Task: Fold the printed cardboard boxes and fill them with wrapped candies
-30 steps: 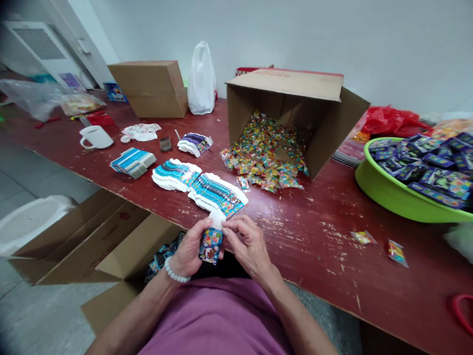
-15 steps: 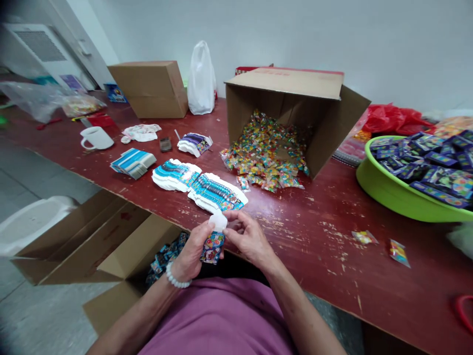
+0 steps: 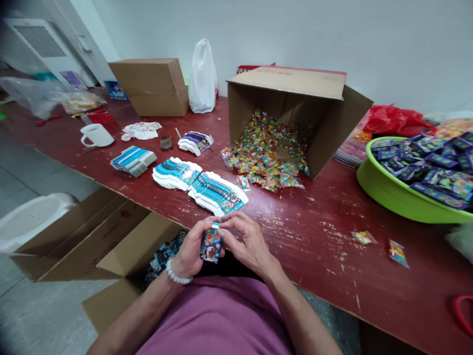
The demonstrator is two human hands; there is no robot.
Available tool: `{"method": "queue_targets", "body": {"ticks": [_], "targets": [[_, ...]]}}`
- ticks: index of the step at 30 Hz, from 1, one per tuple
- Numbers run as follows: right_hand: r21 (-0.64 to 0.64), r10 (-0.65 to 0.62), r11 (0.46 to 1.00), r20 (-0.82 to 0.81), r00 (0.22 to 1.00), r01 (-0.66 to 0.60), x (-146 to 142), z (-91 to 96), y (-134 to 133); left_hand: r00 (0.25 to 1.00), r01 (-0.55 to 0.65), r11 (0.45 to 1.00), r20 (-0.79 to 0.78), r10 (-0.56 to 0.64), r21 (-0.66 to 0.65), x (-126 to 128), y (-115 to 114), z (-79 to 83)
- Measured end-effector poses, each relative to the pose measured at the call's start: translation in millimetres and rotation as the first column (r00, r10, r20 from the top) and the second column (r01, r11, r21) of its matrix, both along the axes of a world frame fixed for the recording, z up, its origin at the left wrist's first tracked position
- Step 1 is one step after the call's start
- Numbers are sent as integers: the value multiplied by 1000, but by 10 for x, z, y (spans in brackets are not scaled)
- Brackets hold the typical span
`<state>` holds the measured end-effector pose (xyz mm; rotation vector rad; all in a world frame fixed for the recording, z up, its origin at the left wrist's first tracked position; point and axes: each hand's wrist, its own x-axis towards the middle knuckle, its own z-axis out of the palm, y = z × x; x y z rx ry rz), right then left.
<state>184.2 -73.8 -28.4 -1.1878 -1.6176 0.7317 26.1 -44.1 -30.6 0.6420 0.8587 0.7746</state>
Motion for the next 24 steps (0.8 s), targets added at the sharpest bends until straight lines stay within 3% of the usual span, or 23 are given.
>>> {"method": "queue_targets", "body": {"ticks": [3,7,13,15,20,24], "targets": [[-112,-104,989,-37,994,99,-30,-2,16,999,24,991,-43,-18,134,7,-21,-16],[-191,-41,981,-44,998,32,-40,2,33,993,84,969,-100,-63,231,-8,-28,-11],[-337,-2,936,-301,954,-105,-10,-34,42,978,189,969,-115,-172,157,4,-9,-5],[-296,21,950,-248,968,-96,17,-5,48,980,181,974,-112,-166,133,10,-1,-7],[-33,99,995,92,991,-96,54,84,7,992,123,992,-4,-123,19,9,32,-16],[97,7,995,304,953,-38,-71,-23,-93,991,50,997,127,-42,-59,22,69,-43]]}}
